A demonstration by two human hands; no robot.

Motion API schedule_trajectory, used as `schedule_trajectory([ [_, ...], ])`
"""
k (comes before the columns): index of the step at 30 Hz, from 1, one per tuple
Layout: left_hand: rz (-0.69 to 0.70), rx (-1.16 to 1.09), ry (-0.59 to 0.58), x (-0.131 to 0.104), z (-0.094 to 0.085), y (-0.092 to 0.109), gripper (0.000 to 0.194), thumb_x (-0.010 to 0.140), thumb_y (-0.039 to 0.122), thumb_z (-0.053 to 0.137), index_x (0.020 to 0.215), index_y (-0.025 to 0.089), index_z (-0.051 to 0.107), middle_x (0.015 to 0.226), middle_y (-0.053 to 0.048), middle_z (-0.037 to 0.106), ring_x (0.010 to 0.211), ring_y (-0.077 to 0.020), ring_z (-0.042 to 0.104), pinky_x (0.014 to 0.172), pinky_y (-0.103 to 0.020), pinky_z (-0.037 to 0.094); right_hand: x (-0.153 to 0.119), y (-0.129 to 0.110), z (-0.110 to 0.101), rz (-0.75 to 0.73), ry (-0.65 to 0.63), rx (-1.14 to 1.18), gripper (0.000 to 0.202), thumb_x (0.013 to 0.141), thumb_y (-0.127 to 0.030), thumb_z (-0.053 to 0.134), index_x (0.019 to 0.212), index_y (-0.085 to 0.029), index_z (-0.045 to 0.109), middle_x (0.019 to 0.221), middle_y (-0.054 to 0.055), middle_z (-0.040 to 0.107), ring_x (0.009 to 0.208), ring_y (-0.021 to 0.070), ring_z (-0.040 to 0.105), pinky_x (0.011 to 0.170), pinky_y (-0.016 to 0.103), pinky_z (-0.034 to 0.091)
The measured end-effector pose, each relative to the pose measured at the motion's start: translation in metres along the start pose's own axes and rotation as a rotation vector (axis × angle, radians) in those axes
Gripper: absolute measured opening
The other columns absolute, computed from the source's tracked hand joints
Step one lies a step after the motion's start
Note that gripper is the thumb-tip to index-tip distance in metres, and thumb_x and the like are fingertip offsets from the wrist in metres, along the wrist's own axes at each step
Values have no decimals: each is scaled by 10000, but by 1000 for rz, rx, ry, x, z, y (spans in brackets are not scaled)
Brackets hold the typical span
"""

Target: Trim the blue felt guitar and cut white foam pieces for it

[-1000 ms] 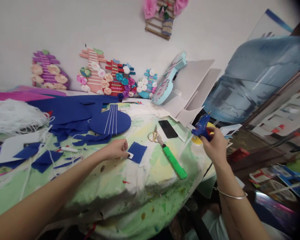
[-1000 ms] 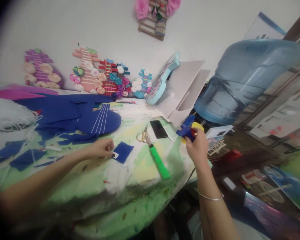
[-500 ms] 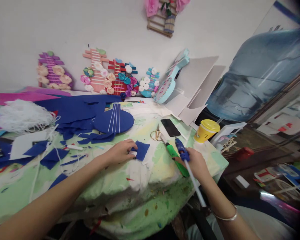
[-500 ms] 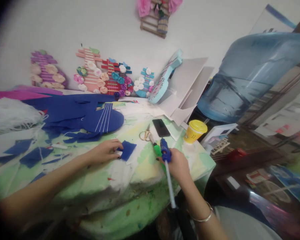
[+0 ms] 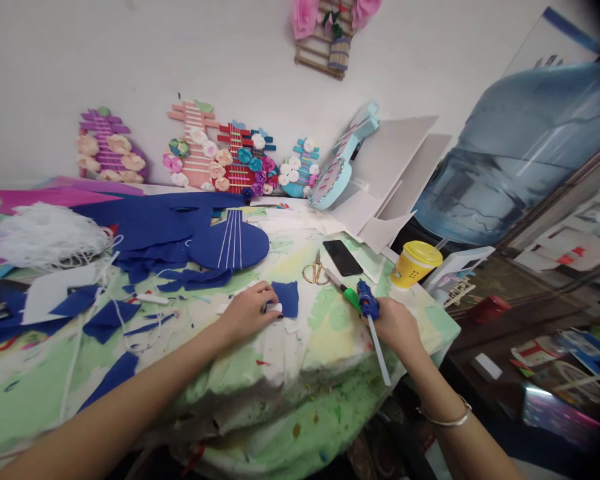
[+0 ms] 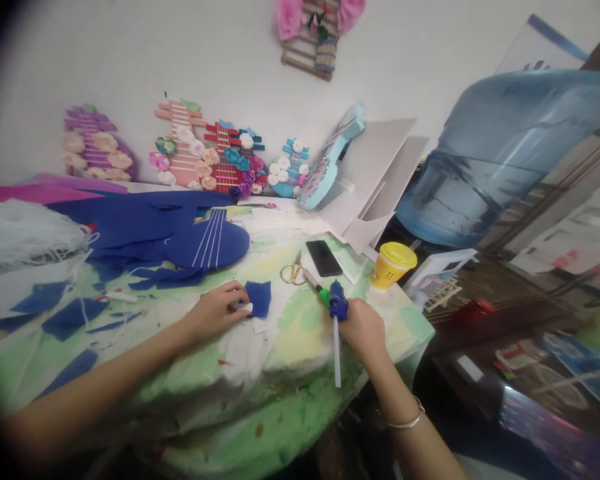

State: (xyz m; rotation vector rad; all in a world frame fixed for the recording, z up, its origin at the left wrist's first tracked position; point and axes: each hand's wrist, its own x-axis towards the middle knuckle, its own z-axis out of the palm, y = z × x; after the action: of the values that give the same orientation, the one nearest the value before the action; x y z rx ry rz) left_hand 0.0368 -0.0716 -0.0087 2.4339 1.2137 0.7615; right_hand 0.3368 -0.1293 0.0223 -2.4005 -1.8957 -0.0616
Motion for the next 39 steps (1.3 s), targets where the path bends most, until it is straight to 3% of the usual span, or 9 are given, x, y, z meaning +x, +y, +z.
schedule_trajectory([
  [4,-46,-196,30,1,-2,1,201,723,364,631,772,172,668,844,-45,605,631,-124,518,649,-279,428,8,14,2,-50,72,27,232,734,-389,563,778,-169,621,793,114,656,725,231,607,511,257,283],
  [7,-155,-414,119,4,-5,-2,242,701,398,654,751,163,679,844,-55,622,633,-122,527,610,-259,426,9,20,0,-98,205,146,261,733,-424,564,729,-167,612,730,103,645,668,224,585,526,268,314],
  [11,-387,-784,212,8,-10,-14,336,647,421,710,842,152,666,671,-9,600,505,-82,454,480,-222,345,0,6,-10,-74,316,665,294,691,-462,624,656,-176,565,545,12,547,521,148,493,510,256,337],
  [14,-456,-1131,231,9,-14,-19,335,620,390,746,832,153,640,601,30,560,453,-49,416,447,-198,316,-16,-21,-15,2,131,1159,339,711,-492,616,625,-185,502,415,-60,387,384,85,334,409,232,261],
  [18,-435,-1353,165,6,-16,-16,313,586,323,783,788,136,634,617,3,613,500,-66,509,476,-194,374,-41,-60,-13,-170,-196,1513,300,753,-459,596,752,-160,558,443,-66,394,388,70,326,384,211,238],
  [20,-382,-1345,109,4,-17,-12,303,586,293,786,797,130,642,673,-29,657,537,-90,559,491,-204,406,-50,-75,-10,-222,-251,1555,288,752,-445,604,790,-162,569,502,-45,461,437,81,391,410,208,293],
  [25,-250,-1111,33,1,-20,-5,290,612,224,767,861,118,664,734,-65,697,586,-135,617,496,-223,468,-63,-96,-6,-276,-151,1436,233,717,-386,667,797,-175,606,749,19,603,715,154,548,657,264,437],
  [34,-167,-917,81,-2,-25,2,268,637,247,741,859,118,661,789,-81,709,649,-165,645,536,-254,547,-69,-106,8,-258,-3,1341,211,718,-388,648,678,-195,574,642,-7,506,632,140,475,594,258,403],
  [39,-159,-898,75,-2,-25,4,258,645,246,737,855,118,659,777,-78,711,632,-163,652,546,-258,560,-68,-110,11,-270,-57,1362,199,724,-370,645,699,-181,589,661,-7,545,670,152,502,630,263,408],
])
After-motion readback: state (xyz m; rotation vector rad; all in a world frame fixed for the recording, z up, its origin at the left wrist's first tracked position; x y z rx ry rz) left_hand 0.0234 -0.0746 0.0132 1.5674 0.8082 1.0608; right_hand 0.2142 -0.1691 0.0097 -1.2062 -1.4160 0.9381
